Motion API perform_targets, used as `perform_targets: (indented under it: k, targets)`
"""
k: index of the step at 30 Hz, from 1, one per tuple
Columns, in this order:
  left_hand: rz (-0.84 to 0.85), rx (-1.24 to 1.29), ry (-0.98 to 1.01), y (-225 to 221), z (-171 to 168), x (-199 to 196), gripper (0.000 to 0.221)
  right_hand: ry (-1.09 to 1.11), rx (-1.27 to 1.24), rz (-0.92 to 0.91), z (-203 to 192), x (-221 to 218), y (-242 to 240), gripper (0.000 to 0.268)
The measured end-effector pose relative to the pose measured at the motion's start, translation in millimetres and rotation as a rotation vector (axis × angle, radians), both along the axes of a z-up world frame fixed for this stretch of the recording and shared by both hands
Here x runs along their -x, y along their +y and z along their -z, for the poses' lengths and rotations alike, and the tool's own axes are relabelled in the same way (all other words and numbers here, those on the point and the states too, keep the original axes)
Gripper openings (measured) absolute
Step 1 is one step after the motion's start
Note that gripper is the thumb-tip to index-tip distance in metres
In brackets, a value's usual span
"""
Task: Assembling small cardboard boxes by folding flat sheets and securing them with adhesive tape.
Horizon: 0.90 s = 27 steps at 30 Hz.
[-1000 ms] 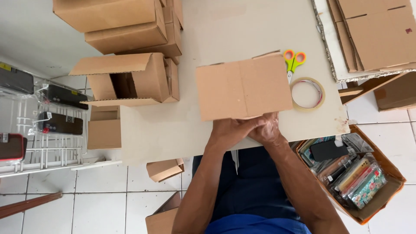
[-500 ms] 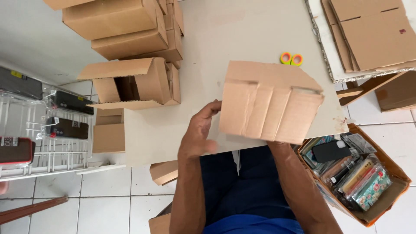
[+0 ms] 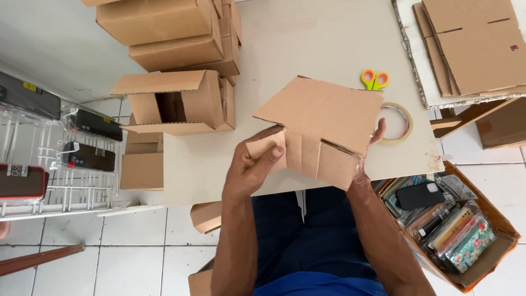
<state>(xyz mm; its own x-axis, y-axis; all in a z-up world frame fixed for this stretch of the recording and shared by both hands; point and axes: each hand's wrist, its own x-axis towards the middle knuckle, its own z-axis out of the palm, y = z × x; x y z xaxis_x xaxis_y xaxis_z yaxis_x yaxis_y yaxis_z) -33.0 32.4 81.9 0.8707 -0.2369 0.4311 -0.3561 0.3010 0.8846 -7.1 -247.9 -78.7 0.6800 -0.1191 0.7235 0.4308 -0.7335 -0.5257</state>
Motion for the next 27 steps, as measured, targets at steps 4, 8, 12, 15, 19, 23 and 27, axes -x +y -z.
perform_targets:
  k: [4, 8, 12, 15, 19, 23, 27]
  targets:
    - [-0.041, 0.116, 0.015, -5, 17, -3, 0.028, 0.006, 0.007, 0.037, 6, -2, -8, 0.038]
    - [-0.267, 0.428, 0.173, -6, 70, -16, 0.019, -0.011, 0.049, 0.023, -45, 3, 27, 0.036]
    - [-0.451, 0.204, 0.090, -8, 39, -5, 0.023, 0.005, 0.033, -0.022, -78, 5, 48, 0.075]
    - [-0.465, 0.023, -0.006, -26, 44, 0, 0.025, -0.020, -0.214, 0.002, -91, 14, 47, 0.065]
    - [-0.348, 0.034, 0.008, -45, 60, -1, 0.028, -0.183, -0.129, -0.096, -110, 20, 64, 0.049]
    - [-0.189, 0.060, 0.066, -53, 44, 0, 0.026, -0.124, -0.104, -0.211, -110, 13, 78, 0.068]
    - [-0.040, 0.046, 0.168, -43, 41, -11, 0.020, 0.018, -0.265, -0.283, -85, 1, 72, 0.088]
